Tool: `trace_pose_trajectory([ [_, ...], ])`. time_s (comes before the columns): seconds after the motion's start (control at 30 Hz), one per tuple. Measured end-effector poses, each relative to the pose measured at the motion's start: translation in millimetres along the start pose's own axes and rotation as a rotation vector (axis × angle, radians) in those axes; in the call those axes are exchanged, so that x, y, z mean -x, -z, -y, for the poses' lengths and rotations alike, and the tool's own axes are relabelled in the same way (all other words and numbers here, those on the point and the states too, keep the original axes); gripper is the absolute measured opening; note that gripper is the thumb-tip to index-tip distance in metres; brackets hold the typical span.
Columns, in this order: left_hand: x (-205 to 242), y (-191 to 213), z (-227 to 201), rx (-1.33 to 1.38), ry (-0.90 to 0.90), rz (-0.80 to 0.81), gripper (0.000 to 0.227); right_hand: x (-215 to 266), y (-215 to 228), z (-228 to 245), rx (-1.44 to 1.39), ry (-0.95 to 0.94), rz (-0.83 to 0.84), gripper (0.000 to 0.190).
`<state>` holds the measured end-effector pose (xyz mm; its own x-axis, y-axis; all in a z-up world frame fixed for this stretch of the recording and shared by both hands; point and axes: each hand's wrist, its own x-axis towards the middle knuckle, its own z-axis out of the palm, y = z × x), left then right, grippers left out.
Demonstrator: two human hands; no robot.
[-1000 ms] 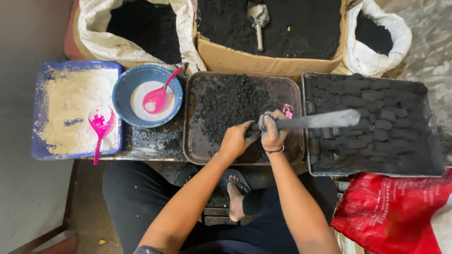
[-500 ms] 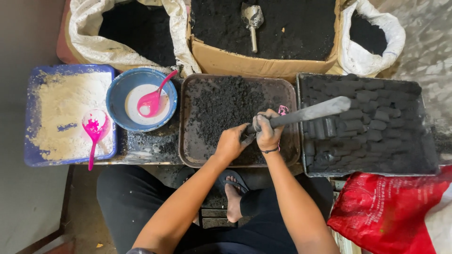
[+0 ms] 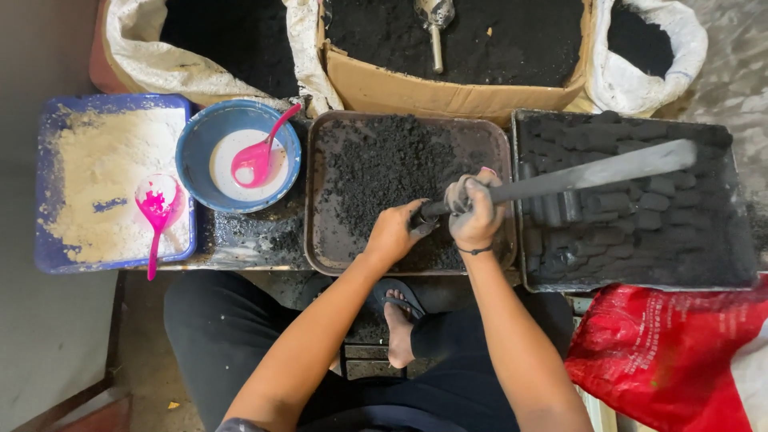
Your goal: The person uses a cylindrical mold and a metal rod to compress a dark granular mixture into cylindrical briquettes. They place the formed briquettes onto a tray and then mix the remaining material by hand, adding a white powder from a nearby container.
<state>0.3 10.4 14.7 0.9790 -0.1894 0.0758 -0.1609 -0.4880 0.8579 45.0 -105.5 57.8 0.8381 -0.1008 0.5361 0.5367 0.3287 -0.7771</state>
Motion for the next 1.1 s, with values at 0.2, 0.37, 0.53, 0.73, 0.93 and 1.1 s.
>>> trace_pose_trajectory([
  [0.2,-2,-6,7,0.035,0.011,-0.017,0.039,-15,-1,28,0.124,0.084,0.007,0.027],
  [0.37,-2,-7,5,0.009,0.024,-0.004,0.039,-3,-4,22,0.255,0.169,0.047,0.028],
  [0.53,-2,-6,2,-0.009,0.024,-0.008,0.039,12,4,-3,0.159,0.055,0.016,0.027],
  [0.73,0,-3,-3,-0.010,0.019,-0.001,0.037,15,-1,-3,0.278,0.006,0.061,0.029],
  [0.93,-5,-6,2,-0.056,0.070,0.064,0.041,14,-6,-2,0.290,-0.038,0.119,0.032],
  [1.1,-6,-3,1,-0.063,0.085,0.088,0.043,9,-3,-6,0.282,-0.046,0.111,0.034],
])
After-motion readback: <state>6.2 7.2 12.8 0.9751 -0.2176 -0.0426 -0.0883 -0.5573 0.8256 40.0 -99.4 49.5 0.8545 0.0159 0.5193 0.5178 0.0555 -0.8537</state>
